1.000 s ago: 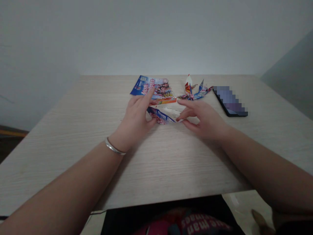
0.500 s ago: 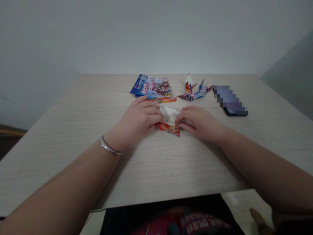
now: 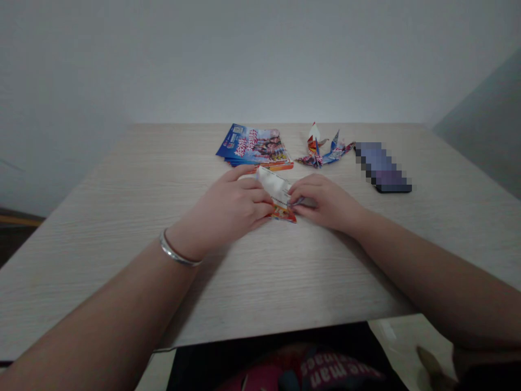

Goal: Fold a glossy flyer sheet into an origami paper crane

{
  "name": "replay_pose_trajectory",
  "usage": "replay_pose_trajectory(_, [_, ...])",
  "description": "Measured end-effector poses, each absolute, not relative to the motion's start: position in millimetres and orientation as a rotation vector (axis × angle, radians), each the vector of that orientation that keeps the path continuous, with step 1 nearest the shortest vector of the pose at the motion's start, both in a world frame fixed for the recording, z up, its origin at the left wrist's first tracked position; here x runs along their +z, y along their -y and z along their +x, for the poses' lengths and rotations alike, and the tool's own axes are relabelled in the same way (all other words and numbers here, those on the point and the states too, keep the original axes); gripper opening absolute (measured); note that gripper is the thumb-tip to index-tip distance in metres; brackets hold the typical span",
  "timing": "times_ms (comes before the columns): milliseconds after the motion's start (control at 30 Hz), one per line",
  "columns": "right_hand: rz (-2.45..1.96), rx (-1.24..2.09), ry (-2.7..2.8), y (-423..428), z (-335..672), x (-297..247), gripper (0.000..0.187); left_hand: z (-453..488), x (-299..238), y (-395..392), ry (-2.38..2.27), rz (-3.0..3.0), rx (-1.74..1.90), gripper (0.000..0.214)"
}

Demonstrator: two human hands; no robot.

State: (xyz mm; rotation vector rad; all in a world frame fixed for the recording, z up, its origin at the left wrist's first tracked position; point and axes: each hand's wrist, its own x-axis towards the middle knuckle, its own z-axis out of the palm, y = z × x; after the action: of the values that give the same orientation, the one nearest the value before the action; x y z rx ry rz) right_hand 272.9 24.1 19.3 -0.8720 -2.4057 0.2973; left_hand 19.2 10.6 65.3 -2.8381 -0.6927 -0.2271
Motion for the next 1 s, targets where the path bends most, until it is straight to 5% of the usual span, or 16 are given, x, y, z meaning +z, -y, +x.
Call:
replay_pose_trajectory(200, [-0.993,0.311,2.072,-30,271,12,0.008,20,54,-12,0.758,-2.971,-0.271,0.019])
replay_pose_trajectory(400, [-1.145,0.831,1.632,-33,267,2,0.064,21,46,-14,0.721,-2.988,-0.285,0.022])
replay_pose_trajectory(500, [-1.108,1.028,1.56,-36,265,-1,0.074,22,46,-14,0.716,-2.985,-0.28,0.025])
replay_pose_trajectory(733, [-1.099,1.066,1.675,-38,263,-2,0.05,19,38,-15,0.747,-2.965,-0.282,0.029])
replay_pose_trajectory(1000, [-1.329,0.698,1.878,-25,257,14,0.014,20,40,-14,0.796,-2.924,-0.294,0.021])
